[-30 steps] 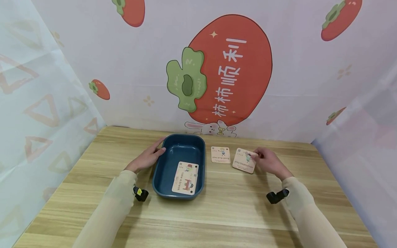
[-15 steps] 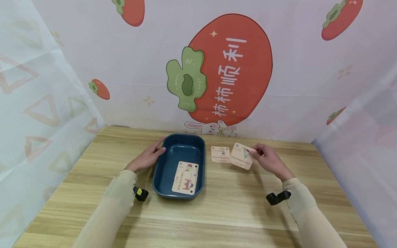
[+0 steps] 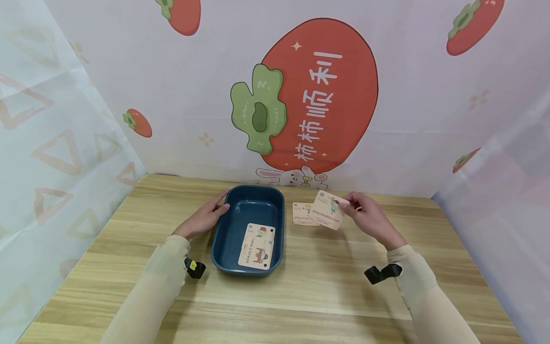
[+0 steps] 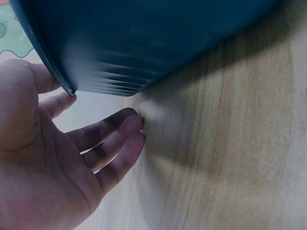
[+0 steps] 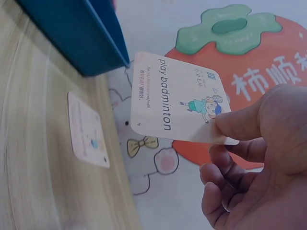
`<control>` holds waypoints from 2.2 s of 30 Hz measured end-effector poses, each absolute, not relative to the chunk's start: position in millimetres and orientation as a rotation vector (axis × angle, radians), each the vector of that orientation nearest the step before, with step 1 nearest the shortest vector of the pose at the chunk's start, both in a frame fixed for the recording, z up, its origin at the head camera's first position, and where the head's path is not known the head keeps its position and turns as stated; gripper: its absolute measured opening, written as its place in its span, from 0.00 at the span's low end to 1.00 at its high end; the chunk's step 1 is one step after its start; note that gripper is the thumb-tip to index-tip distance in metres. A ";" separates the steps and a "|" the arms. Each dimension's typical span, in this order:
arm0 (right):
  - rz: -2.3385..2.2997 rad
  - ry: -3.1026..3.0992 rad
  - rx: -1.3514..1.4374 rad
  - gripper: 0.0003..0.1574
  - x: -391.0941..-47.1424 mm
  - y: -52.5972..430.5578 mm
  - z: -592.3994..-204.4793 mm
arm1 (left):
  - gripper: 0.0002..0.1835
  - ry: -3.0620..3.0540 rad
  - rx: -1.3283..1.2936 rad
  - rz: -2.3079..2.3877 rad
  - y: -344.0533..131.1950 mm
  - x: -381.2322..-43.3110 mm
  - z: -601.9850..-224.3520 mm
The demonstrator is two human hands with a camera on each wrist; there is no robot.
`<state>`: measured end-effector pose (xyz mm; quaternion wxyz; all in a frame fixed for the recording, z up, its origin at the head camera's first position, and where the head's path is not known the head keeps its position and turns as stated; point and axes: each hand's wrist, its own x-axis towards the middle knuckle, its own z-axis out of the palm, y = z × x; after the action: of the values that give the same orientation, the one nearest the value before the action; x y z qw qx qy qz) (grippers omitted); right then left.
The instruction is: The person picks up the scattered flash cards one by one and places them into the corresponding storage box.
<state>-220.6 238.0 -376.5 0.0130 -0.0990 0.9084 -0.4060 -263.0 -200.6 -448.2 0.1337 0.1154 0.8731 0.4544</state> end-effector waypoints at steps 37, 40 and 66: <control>-1.427 2.744 -0.516 0.06 -213.5 173.8 -368.3 | 0.33 2.526 0.324 1.315 -199.0 -259.5 -442.9; -1.424 2.740 -0.533 0.06 -213.3 168.1 -368.6 | 0.33 2.524 0.322 1.316 -199.3 -259.6 -443.1; -1.398 2.699 -0.572 0.06 -211.4 138.1 -375.2 | 0.34 2.514 0.336 1.326 -200.5 -261.3 -446.0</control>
<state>-211.4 138.1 -375.2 0.0243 -0.1849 0.8724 -0.4517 -261.3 -200.5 -446.0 0.1393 0.1163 0.8698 0.4588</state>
